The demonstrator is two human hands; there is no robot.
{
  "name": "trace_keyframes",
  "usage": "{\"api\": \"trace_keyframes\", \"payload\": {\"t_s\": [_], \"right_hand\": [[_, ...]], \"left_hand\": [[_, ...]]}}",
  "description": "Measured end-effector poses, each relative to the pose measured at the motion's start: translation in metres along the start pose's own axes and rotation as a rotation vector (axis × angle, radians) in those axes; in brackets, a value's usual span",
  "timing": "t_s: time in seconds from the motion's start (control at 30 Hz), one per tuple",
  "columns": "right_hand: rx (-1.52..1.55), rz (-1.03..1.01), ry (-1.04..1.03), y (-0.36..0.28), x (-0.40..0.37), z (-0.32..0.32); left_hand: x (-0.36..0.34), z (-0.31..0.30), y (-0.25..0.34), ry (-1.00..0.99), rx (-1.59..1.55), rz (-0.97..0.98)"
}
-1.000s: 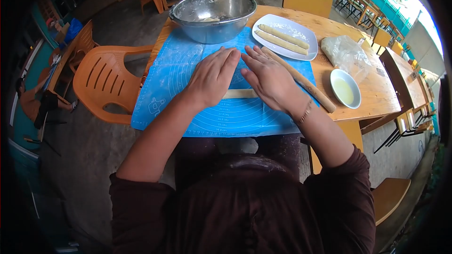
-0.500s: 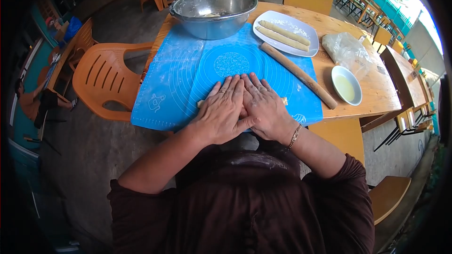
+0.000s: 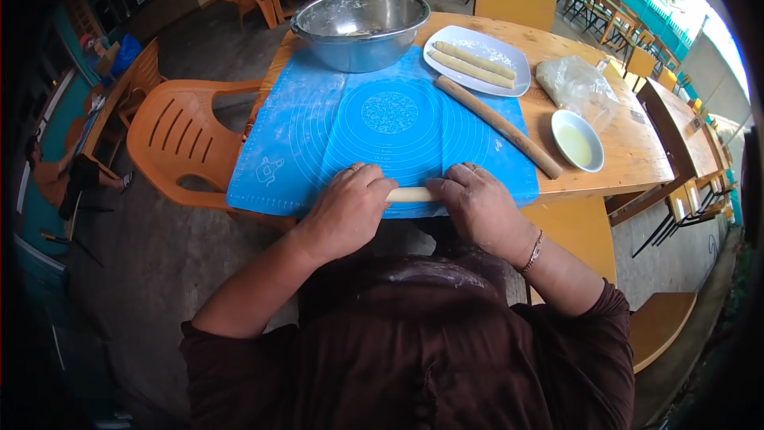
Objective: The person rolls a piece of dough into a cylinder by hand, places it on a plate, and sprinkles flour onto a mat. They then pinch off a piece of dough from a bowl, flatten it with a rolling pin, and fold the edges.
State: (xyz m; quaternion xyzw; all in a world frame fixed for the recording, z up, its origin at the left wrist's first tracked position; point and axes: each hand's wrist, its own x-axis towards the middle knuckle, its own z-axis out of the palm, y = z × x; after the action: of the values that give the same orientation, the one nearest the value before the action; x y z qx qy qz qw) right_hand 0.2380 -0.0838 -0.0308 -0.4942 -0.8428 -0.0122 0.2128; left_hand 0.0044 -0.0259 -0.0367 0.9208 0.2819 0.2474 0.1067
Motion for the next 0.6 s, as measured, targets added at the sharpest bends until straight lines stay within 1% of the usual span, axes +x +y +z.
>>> {"api": "trace_keyframes", "payload": {"t_s": [0.03, 0.07, 0.1, 0.13, 0.17, 0.2, 0.23, 0.27, 0.3, 0.33, 0.37, 0.4, 0.47, 0.5, 0.53, 0.57, 0.6], "right_hand": [[0.024, -0.017, 0.026, 0.001, 0.006, -0.003], [0.048, -0.034, 0.052, 0.002, 0.014, -0.007], [0.046, -0.035, 0.055, 0.005, 0.023, -0.012], [0.045, -0.034, 0.108, 0.009, 0.034, -0.016], [0.045, -0.033, 0.161, 0.013, 0.045, -0.02], [0.044, -0.034, 0.163, 0.019, 0.056, -0.018], [-0.02, -0.04, 0.205, 0.026, 0.067, -0.012], [-0.084, -0.046, 0.246, 0.033, 0.075, -0.005], [-0.084, -0.049, 0.247, 0.042, 0.079, 0.006], [-0.114, -0.045, 0.156, 0.051, 0.083, 0.016], [-0.145, -0.042, 0.065, 0.06, 0.087, 0.024], [-0.146, -0.044, 0.069, 0.063, 0.092, 0.025], [0.139, 0.055, 0.02, 0.07, 0.101, 0.025], [0.141, 0.058, 0.019, 0.07, 0.107, 0.023], [0.183, 0.084, 0.063, 0.068, 0.117, 0.019], [0.226, 0.11, 0.107, 0.066, 0.125, 0.018], [0.21, 0.113, 0.065, 0.069, 0.133, 0.023]], "left_hand": [[0.005, -0.006, -0.002, -0.072, -0.08, -0.027], [0.013, -0.014, -0.004, -0.069, -0.077, -0.023], [0.022, -0.023, -0.008, -0.064, -0.118, -0.061], [0.031, -0.03, -0.013, -0.061, -0.16, -0.1], [0.041, -0.035, -0.021, -0.06, -0.158, -0.098], [0.051, -0.039, -0.029, -0.016, -0.078, -0.087], [0.058, -0.041, -0.037, 0.029, 0.002, -0.077], [0.062, -0.039, -0.045, 0.03, 0.003, -0.078], [0.066, -0.032, -0.055, -0.005, 0.073, -0.097], [0.067, -0.026, -0.064, -0.038, 0.143, -0.115], [0.066, -0.022, -0.074, -0.034, 0.147, -0.115], [0.065, -0.022, -0.078, -0.07, 0.111, -0.147], [0.072, -0.027, -0.088, -0.107, 0.076, -0.177], [0.084, -0.044, -0.081, -0.183, -0.036, -0.366], [0.094, -0.051, -0.078, -0.26, -0.151, -0.558], [0.099, -0.043, -0.083, -0.266, -0.155, -0.562], [0.105, -0.032, -0.091, -0.152, -0.232, -0.55]]}}
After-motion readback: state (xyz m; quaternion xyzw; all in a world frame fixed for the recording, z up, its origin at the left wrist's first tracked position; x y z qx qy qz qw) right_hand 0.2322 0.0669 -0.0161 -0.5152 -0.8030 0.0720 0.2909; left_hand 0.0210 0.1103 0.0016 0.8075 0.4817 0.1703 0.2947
